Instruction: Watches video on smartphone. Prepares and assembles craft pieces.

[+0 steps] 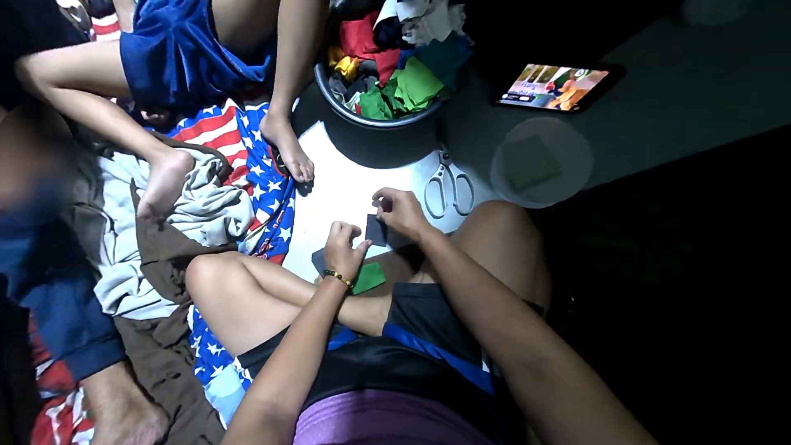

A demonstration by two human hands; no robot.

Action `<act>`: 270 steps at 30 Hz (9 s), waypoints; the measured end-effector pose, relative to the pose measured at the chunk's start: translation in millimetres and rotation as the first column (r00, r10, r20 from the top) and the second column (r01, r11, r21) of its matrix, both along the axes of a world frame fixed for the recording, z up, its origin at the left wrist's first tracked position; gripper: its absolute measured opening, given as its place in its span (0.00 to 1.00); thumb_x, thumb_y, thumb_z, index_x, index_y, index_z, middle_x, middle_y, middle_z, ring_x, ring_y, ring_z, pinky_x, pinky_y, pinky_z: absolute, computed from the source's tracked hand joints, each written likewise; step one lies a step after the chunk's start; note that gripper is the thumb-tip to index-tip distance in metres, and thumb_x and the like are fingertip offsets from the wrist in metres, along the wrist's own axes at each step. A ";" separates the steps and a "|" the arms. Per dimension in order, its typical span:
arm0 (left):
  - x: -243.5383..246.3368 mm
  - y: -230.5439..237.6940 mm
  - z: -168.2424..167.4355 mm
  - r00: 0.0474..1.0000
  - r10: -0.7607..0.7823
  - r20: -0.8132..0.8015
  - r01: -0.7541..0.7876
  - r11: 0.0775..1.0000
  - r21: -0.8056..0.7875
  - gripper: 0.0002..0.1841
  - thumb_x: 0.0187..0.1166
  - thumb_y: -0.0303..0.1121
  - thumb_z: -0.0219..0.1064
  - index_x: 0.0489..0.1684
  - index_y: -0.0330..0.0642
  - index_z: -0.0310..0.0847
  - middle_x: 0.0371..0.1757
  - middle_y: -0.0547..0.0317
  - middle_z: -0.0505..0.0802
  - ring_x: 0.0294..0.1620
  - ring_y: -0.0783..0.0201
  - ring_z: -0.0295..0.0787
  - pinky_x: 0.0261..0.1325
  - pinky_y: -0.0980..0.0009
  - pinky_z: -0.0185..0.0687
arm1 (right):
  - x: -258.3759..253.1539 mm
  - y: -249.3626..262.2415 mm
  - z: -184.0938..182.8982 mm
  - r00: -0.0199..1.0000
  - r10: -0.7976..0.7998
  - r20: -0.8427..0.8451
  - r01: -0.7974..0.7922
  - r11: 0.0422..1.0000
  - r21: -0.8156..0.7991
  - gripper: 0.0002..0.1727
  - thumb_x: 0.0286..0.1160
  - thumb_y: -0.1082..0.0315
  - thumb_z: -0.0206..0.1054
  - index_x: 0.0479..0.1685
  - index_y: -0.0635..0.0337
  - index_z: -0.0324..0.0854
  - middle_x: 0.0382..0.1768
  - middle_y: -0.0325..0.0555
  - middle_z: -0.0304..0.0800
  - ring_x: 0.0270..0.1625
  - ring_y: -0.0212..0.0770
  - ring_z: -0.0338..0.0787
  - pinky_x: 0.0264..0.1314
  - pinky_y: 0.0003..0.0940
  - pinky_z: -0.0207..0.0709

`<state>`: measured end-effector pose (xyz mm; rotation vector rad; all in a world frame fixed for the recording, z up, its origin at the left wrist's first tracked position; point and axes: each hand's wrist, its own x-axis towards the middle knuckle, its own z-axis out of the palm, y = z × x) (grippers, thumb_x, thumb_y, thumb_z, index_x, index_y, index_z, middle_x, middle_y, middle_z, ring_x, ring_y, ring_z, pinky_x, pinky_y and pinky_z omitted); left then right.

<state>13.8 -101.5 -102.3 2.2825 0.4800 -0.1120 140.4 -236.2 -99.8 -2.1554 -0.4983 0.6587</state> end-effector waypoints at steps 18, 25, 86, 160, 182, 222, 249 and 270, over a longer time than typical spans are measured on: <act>-0.3 -1.6 4.3 0.999 0.025 -0.027 -0.025 1.000 -0.017 0.17 0.68 0.34 0.83 0.49 0.32 0.89 0.54 0.41 0.87 0.47 0.49 0.87 0.54 0.52 0.86 | -6.6 1.6 5.3 0.992 0.037 0.124 -0.031 0.998 -0.048 0.14 0.69 0.82 0.69 0.54 0.71 0.88 0.52 0.65 0.89 0.58 0.63 0.89 0.63 0.62 0.80; -1.0 -0.2 1.4 1.000 0.012 -0.012 -0.013 1.000 -0.002 0.18 0.69 0.34 0.82 0.50 0.33 0.88 0.53 0.41 0.87 0.47 0.49 0.87 0.53 0.52 0.86 | -21.6 0.7 9.8 0.949 0.248 0.196 -0.247 0.969 -0.034 0.07 0.64 0.84 0.71 0.41 0.75 0.89 0.46 0.66 0.88 0.54 0.63 0.89 0.63 0.58 0.81; -29.4 7.6 218.3 0.656 0.246 0.714 0.019 0.940 -0.341 0.06 0.69 0.21 0.74 0.40 0.27 0.92 0.41 0.52 0.97 0.41 0.72 0.95 0.49 0.77 0.93 | -93.5 21.7 211.4 0.973 -0.171 -0.152 0.223 0.570 0.791 0.09 0.76 0.79 0.63 0.32 0.65 0.89 0.40 0.37 0.90 0.43 0.24 0.90 0.50 0.20 0.87; -15.8 61.9 73.7 0.968 0.231 -0.101 -0.251 0.871 -0.421 0.10 0.73 0.25 0.78 0.45 0.28 0.87 0.41 0.48 0.93 0.41 0.61 0.90 0.52 0.60 0.87 | -60.0 -16.8 61.6 0.862 0.137 -0.488 -0.123 0.991 0.059 0.17 0.68 0.87 0.67 0.55 0.68 0.81 0.43 0.49 0.87 0.40 0.35 0.83 0.47 0.35 0.79; -3.1 50.1 126.3 0.963 -0.032 -0.268 -0.006 0.990 -0.141 0.16 0.78 0.21 0.67 0.64 0.32 0.82 0.43 0.46 0.94 0.39 0.57 0.91 0.51 0.57 0.87 | -75.2 -6.2 63.3 0.910 0.333 -0.245 -0.394 0.880 -0.266 0.26 0.68 0.84 0.66 0.69 0.66 0.78 0.61 0.67 0.86 0.66 0.65 0.86 0.69 0.63 0.76; 24.1 -7.7 36.5 0.863 0.327 -0.385 -0.471 0.795 -0.382 0.13 0.75 0.23 0.75 0.53 0.28 0.84 0.35 0.47 0.93 0.31 0.61 0.92 0.43 0.64 0.91 | -8.2 3.9 20.2 0.997 0.045 -0.059 -0.043 0.998 0.040 0.09 0.73 0.81 0.68 0.46 0.71 0.91 0.50 0.60 0.93 0.56 0.53 0.91 0.66 0.51 0.80; 4.3 15.1 34.9 0.908 0.354 -0.224 -0.385 0.915 -0.116 0.09 0.78 0.26 0.71 0.51 0.32 0.88 0.44 0.45 0.93 0.43 0.54 0.91 0.54 0.54 0.85 | -7.5 4.9 7.1 0.998 0.048 0.030 -0.048 0.999 0.011 0.08 0.72 0.81 0.69 0.46 0.69 0.91 0.51 0.61 0.93 0.58 0.57 0.91 0.67 0.56 0.80; 8.4 0.3 29.7 0.955 0.113 -0.275 -0.094 0.992 0.080 0.22 0.70 0.47 0.82 0.50 0.38 0.89 0.48 0.47 0.91 0.50 0.49 0.89 0.56 0.46 0.83 | -8.0 5.9 4.2 0.999 0.019 0.031 -0.019 1.000 0.012 0.09 0.72 0.81 0.68 0.46 0.69 0.91 0.51 0.61 0.92 0.58 0.57 0.91 0.66 0.58 0.80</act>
